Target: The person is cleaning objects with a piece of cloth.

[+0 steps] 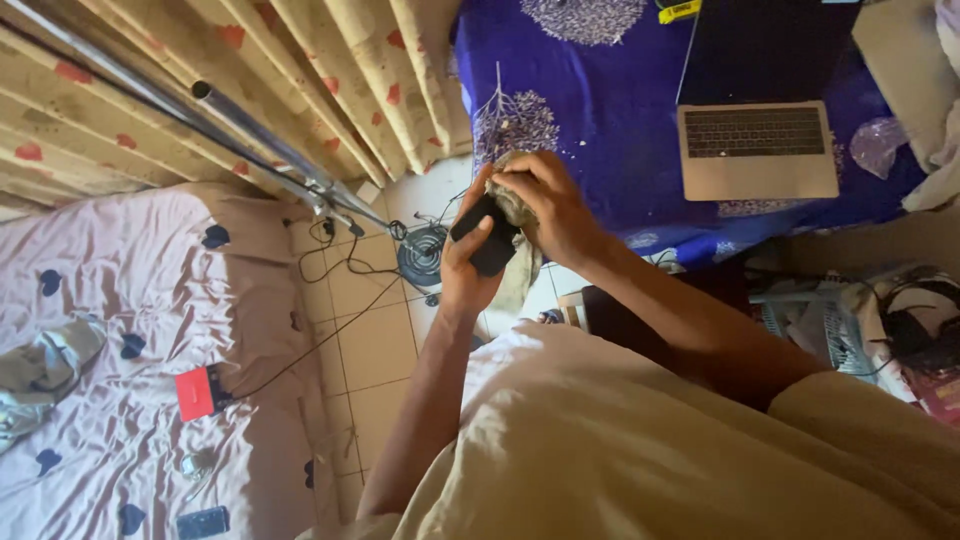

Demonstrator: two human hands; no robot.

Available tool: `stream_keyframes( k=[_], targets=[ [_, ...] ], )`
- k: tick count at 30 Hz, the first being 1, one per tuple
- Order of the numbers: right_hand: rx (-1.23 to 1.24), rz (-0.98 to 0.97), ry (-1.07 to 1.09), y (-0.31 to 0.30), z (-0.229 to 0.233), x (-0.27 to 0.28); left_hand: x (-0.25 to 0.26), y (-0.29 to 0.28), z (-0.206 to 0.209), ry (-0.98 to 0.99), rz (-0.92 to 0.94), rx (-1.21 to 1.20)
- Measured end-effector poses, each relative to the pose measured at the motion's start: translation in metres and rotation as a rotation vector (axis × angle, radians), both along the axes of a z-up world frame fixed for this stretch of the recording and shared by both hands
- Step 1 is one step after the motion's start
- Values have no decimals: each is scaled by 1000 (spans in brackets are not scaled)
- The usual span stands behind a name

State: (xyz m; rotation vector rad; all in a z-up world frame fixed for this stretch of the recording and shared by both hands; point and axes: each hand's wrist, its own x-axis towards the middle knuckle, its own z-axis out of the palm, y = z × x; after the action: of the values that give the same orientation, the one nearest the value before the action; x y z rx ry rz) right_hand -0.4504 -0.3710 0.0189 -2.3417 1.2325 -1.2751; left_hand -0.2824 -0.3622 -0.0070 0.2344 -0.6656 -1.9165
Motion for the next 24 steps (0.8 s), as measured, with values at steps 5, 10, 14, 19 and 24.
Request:
stream_keyframes(
  k=[5, 10, 14, 19, 24],
  targets=[
    [17, -165, -31, -1, -16, -9, -27, 4, -6, -95, 80, 51],
    [254, -48, -90, 36, -45, 10, -37, -5, -43, 171, 130, 140],
    [30, 171, -96, 33, -17, 13, -28, -8, -40, 249, 126, 33],
    [-130, 35, 56, -1, -22, -11, -30, -7, -17, 131, 186, 225],
    [-3, -58, 33, 0, -26, 8, -16, -18, -27, 198, 162, 69]
  ],
)
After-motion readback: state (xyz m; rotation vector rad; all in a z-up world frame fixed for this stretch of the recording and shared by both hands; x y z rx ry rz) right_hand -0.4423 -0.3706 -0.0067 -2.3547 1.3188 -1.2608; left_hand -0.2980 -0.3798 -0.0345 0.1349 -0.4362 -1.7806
